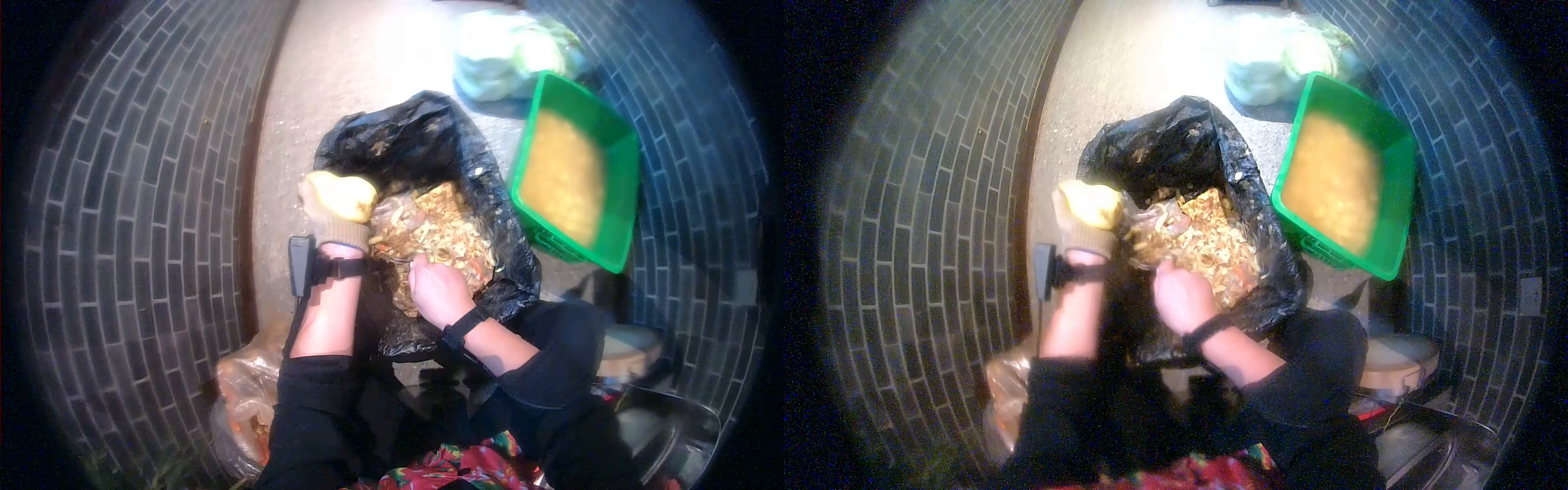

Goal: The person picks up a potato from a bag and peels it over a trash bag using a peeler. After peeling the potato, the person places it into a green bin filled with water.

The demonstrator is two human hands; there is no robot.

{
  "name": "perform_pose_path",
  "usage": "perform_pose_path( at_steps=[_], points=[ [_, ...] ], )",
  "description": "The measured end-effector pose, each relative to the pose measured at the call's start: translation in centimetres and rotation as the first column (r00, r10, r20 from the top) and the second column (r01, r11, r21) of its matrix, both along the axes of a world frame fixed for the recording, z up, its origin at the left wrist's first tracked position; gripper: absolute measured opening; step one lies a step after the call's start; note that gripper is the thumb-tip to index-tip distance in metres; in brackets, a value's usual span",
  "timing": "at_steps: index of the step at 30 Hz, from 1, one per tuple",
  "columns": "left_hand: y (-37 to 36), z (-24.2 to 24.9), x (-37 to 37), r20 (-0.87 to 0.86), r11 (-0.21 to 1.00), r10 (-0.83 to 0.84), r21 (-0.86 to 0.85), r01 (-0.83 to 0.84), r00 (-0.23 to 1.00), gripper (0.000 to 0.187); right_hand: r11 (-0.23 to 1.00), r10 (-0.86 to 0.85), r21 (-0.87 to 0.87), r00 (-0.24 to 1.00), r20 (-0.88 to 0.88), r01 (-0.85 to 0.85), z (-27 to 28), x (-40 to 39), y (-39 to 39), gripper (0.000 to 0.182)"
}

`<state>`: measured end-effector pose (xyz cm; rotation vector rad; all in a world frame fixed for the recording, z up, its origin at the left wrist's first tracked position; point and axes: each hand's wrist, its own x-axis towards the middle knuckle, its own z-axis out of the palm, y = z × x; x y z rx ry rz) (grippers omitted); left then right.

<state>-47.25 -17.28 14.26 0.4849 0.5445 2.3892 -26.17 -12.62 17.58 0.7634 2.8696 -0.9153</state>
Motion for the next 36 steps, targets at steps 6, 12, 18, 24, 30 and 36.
perform_pose_path(
  at_steps=[6,12,18,24,30,36],
  points=[
    [1.1,7.6,4.2,-0.25,0.542,0.46,-0.681,-0.493,0.852,0.04,0.994,-0.105,-0.039,0.974,-0.2,0.099,4.3,-0.6,4.6,0.025],
    [1.1,3.3,4.9,-0.505,0.389,0.227,-0.737,-0.553,0.833,0.034,0.995,-0.098,0.006,0.983,-0.154,0.1,5.2,-1.5,4.1,0.024],
    [1.4,5.3,4.7,-0.26,0.512,0.421,-0.723,-0.464,0.869,0.031,0.994,-0.028,0.104,0.995,-0.099,0.038,4.6,-1.8,2.2,0.019],
    [-0.7,-0.2,-1.2,-0.074,0.984,-0.143,0.1,0.15,0.987,0.04,0.985,0.159,0.071,0.987,-0.034,-0.156,-0.3,0.0,0.3,0.014],
    [-0.9,1.3,0.8,0.23,0.999,-0.032,-0.032,0.041,0.973,0.04,0.985,-0.1,-0.155,0.975,-0.199,0.069,4.3,-1.2,3.6,0.028],
    [-0.3,2.2,3.5,0.505,0.996,-0.018,-0.064,0.058,0.863,0.052,0.978,-0.163,-0.18,0.923,-0.349,0.105,5.3,-2.3,2.9,0.023]
  ],
)
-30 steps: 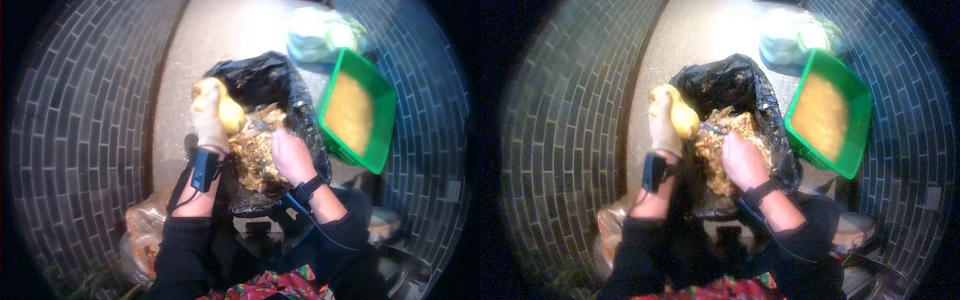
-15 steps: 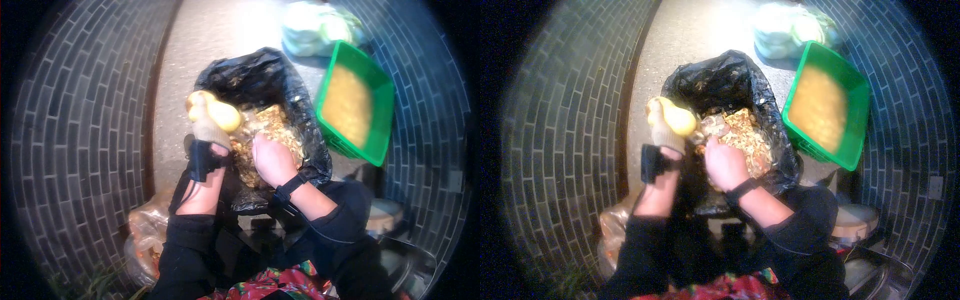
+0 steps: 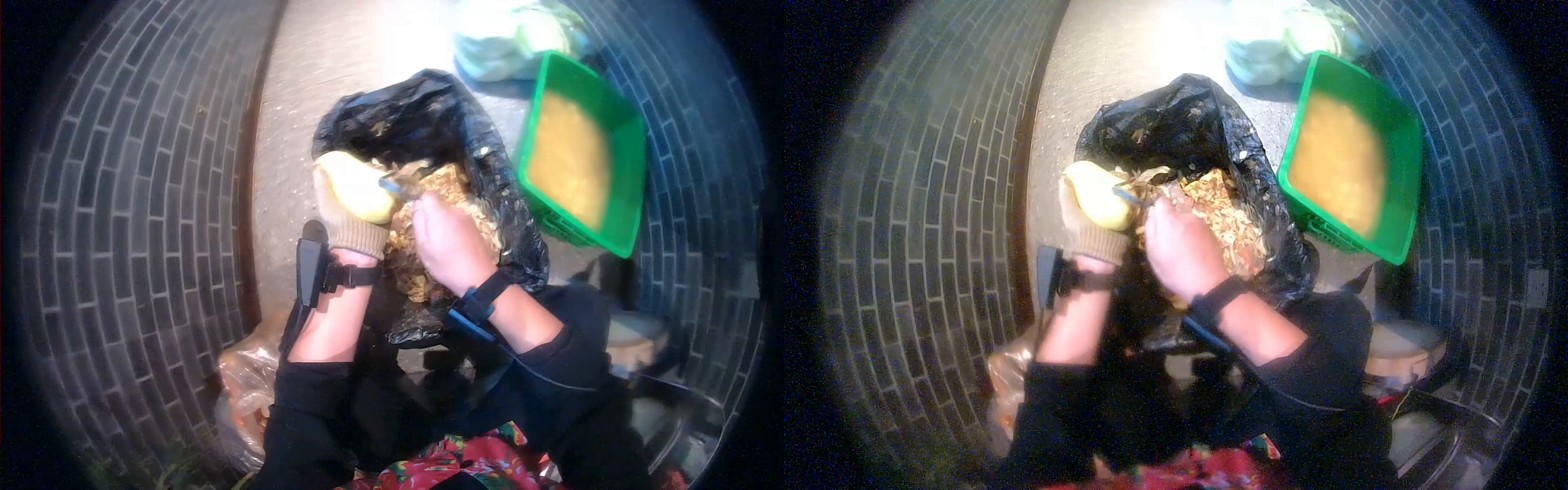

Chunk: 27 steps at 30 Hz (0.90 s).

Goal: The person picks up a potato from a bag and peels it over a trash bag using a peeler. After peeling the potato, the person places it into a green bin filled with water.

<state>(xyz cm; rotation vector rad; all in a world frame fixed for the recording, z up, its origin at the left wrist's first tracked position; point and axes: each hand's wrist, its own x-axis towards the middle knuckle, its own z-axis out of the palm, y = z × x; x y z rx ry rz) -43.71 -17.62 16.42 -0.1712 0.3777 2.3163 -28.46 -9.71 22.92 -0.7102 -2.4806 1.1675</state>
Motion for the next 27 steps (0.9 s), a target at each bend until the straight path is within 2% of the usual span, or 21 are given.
perform_pose_path(
  at_steps=[2,3,5,7,9,10,11,12,13,15,17,19,21,23,24,25,26,27],
  points=[
    [-0.6,-2.1,-1.5,-0.34,0.989,0.132,-0.012,-0.145,0.931,0.056,0.999,0.0,-0.043,0.993,0.117,0.005,0.5,-0.3,-1.4,0.021],
    [-1.0,-2.2,-2.1,-0.348,0.991,0.116,-0.022,-0.132,0.93,0.056,0.998,-0.012,-0.054,0.994,0.11,0.018,-0.4,-0.1,-2.2,0.021],
    [-1.3,-1.7,-3.5,-0.336,0.962,0.168,-0.149,-0.228,0.927,0.059,0.982,0.145,-0.134,0.984,0.1,-0.131,-2.6,-0.1,-3.8,0.025],
    [-1.4,-0.4,-3.9,-0.339,0.934,0.213,-0.204,-0.292,0.916,0.06,0.985,0.111,-0.138,0.992,0.064,-0.102,-0.9,-0.4,-3.2,0.024],
    [-1.0,1.0,-3.6,-0.193,0.995,0.097,0.0,-0.099,0.976,0.06,0.986,0.03,-0.164,0.998,0.06,-0.02,0.0,-0.5,-2.0,0.023],
    [-0.6,1.5,-3.2,-0.265,0.989,0.05,0.147,-0.011,0.963,0.06,0.995,-0.001,-0.103,0.999,-0.036,-0.003,-0.1,-0.4,-1.2,0.022],
    [-0.3,1.8,-2.6,-0.259,0.99,0.044,0.144,-0.007,0.965,0.06,0.994,-0.006,-0.106,1.0,-0.03,0.003,0.0,-0.6,-0.7,0.022],
    [0.1,2.2,-1.9,-0.257,0.989,0.118,-0.053,-0.136,0.959,0.06,0.997,-0.031,-0.078,0.997,-0.066,0.026,0.2,-0.6,-0.3,0.022],
    [0.3,2.3,-1.3,-0.273,0.934,0.183,-0.25,-0.254,0.944,0.059,0.997,-0.058,-0.054,0.993,-0.102,0.053,0.3,-0.6,-0.1,0.022],
    [0.6,1.8,-0.8,-0.236,0.935,0.172,-0.266,-0.234,0.957,0.059,0.999,-0.045,-0.031,0.99,-0.133,0.041,-0.5,-0.5,-0.5,0.023],
    [0.5,1.0,-0.6,-0.198,0.936,0.162,-0.28,-0.214,0.967,0.058,0.985,-0.056,-0.161,0.998,0.026,0.06,-0.3,-0.6,-1.4,0.023],
    [-0.3,-0.4,-1.2,-0.318,0.992,0.112,-0.026,-0.127,0.941,0.052,0.991,-0.054,-0.123,0.998,0.04,0.059,-1.3,-0.9,-2.0,0.023],
    [-0.5,-0.6,-1.5,-0.338,0.988,0.123,-0.045,-0.147,0.933,0.051,0.992,-0.02,-0.128,1.0,-0.006,0.019,-1.7,-1.1,-2.2,0.024],
    [-0.7,-0.6,-1.7,-0.361,0.979,0.114,-0.118,-0.167,0.926,0.05,0.988,-0.013,-0.155,0.999,0.033,0.018,-1.5,-1.0,-2.3,0.025],
    [-0.3,0.0,-1.4,-0.363,0.979,0.111,-0.118,-0.164,0.925,0.05,0.994,0.048,-0.107,0.994,0.103,-0.037,-2.1,-0.9,-2.8,0.024],
    [0.4,0.9,-0.8,-0.34,0.903,0.211,-0.292,-0.316,0.917,0.05,0.994,0.101,-0.064,0.979,0.174,-0.091,-1.9,-0.8,-3.3,0.024],
    [1.0,1.6,-0.3,-0.333,0.774,0.308,-0.457,-0.438,0.891,0.051,0.97,0.121,-0.219,0.99,0.078,-0.102,-1.7,-0.2,-3.9,0.024],
    [1.0,1.1,-0.5,-0.333,0.777,0.3,-0.458,-0.431,0.894,0.051,0.971,0.113,-0.22,0.99,0.079,-0.093,-1.9,-0.2,-3.7,0.024]
  ],
)
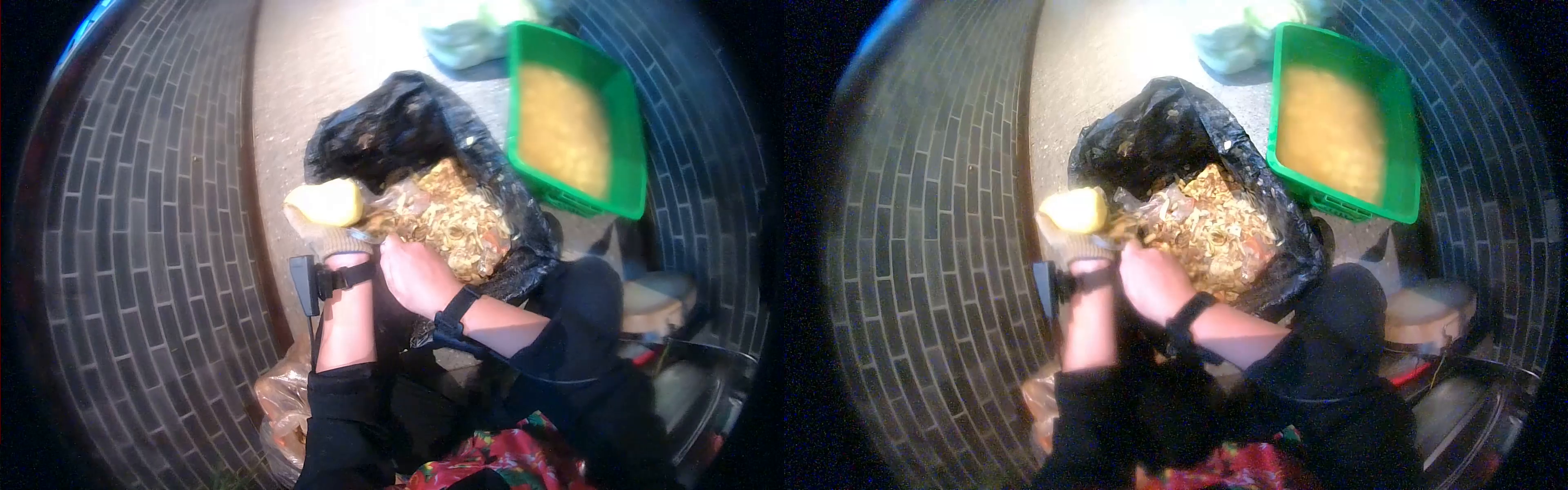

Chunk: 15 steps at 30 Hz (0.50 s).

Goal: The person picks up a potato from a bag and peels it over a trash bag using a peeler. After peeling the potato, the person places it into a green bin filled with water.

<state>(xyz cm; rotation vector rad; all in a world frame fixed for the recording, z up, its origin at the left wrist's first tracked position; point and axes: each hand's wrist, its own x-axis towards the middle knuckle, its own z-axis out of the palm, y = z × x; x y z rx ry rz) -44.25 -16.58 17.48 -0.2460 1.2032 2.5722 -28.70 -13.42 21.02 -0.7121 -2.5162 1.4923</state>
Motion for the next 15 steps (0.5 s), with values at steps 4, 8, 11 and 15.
perform_pose_path(
  at_steps=[4,8,11,15],
  points=[
    [-0.6,0.0,-1.0,-0.053,0.986,-0.106,0.123,0.112,0.993,0.054,0.995,0.012,0.1,0.996,-0.083,-0.004,0.6,0.1,1.3,0.024],
    [-1.0,-0.6,-1.2,-0.14,0.911,-0.316,0.232,0.341,0.938,0.062,0.989,-0.149,0.009,0.986,-0.078,0.15,1.3,0.2,3.4,0.023],
    [-0.3,0.4,0.4,-0.035,0.93,-0.291,0.225,0.291,0.956,0.061,0.973,-0.106,0.189,0.982,-0.155,0.134,0.9,-0.1,4.0,0.021],
    [-0.4,-0.9,-0.1,-0.074,0.95,-0.228,0.202,0.238,0.971,0.06,0.988,-0.081,0.134,0.997,-0.018,0.082,0.3,-0.1,1.7,0.023]
  ],
)
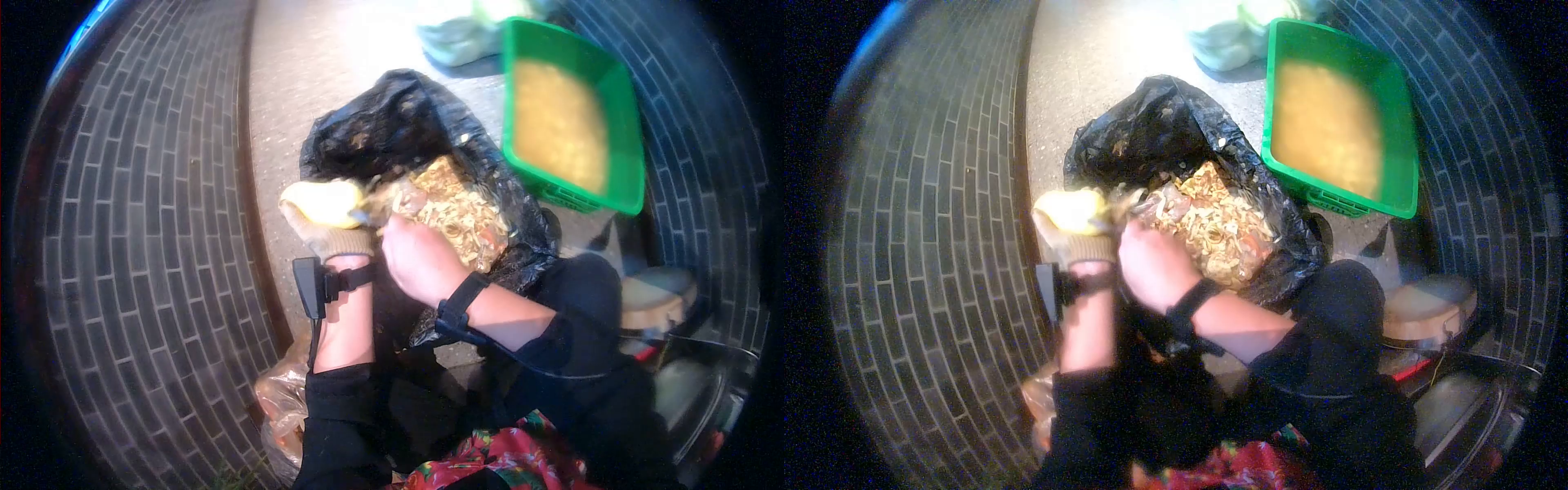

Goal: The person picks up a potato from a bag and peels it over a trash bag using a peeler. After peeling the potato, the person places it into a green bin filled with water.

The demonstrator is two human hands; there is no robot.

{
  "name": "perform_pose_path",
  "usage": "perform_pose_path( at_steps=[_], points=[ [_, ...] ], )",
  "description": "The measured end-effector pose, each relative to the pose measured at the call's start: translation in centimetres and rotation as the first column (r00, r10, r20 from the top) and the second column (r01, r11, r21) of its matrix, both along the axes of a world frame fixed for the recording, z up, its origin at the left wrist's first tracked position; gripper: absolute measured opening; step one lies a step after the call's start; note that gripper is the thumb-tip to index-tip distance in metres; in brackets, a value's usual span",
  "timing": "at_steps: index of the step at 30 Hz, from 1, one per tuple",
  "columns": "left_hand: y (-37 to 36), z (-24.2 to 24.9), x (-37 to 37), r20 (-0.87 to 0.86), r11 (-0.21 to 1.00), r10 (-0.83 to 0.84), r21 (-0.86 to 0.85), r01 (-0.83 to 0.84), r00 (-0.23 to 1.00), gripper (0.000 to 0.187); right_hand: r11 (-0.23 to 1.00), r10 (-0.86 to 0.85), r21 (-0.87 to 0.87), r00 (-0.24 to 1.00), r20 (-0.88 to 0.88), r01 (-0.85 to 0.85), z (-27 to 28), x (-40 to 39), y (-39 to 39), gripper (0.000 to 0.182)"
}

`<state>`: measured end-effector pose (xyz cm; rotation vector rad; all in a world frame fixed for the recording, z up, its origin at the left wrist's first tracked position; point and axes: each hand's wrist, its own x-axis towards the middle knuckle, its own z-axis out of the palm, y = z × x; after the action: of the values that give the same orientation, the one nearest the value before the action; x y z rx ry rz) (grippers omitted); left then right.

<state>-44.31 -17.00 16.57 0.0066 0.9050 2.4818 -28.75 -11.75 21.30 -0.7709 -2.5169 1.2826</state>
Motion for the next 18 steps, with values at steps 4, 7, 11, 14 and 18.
perform_pose_path(
  at_steps=[4,7,11,14,18],
  points=[
    [-0.1,0.7,-0.1,-0.025,0.977,0.133,-0.165,-0.135,0.991,0.057,0.991,0.092,-0.101,0.995,0.029,-0.089,0.1,0.2,-1.4,0.024],
    [-0.8,1.0,-0.8,0.027,0.995,-0.004,-0.101,0.007,1.0,0.061,0.988,0.064,-0.136,0.997,-0.047,-0.07,0.8,0.4,0.6,0.029],
    [-1.8,2.7,-1.0,0.116,0.979,-0.206,0.026,0.204,0.972,0.064,0.339,-0.028,-0.941,1.0,-0.003,0.007,1.0,0.7,5.2,0.028],
    [-1.6,4.3,-0.6,0.142,0.98,-0.181,-0.062,0.191,0.973,0.065,0.39,0.016,-0.916,0.995,-0.1,-0.098,2.9,2.1,7.3,0.017],
    [-1.7,4.7,0.0,0.212,0.976,-0.137,-0.136,0.168,0.968,0.066,0.407,0.038,-0.906,0.993,-0.112,-0.118,2.5,2.9,8.7,0.023]
  ],
)
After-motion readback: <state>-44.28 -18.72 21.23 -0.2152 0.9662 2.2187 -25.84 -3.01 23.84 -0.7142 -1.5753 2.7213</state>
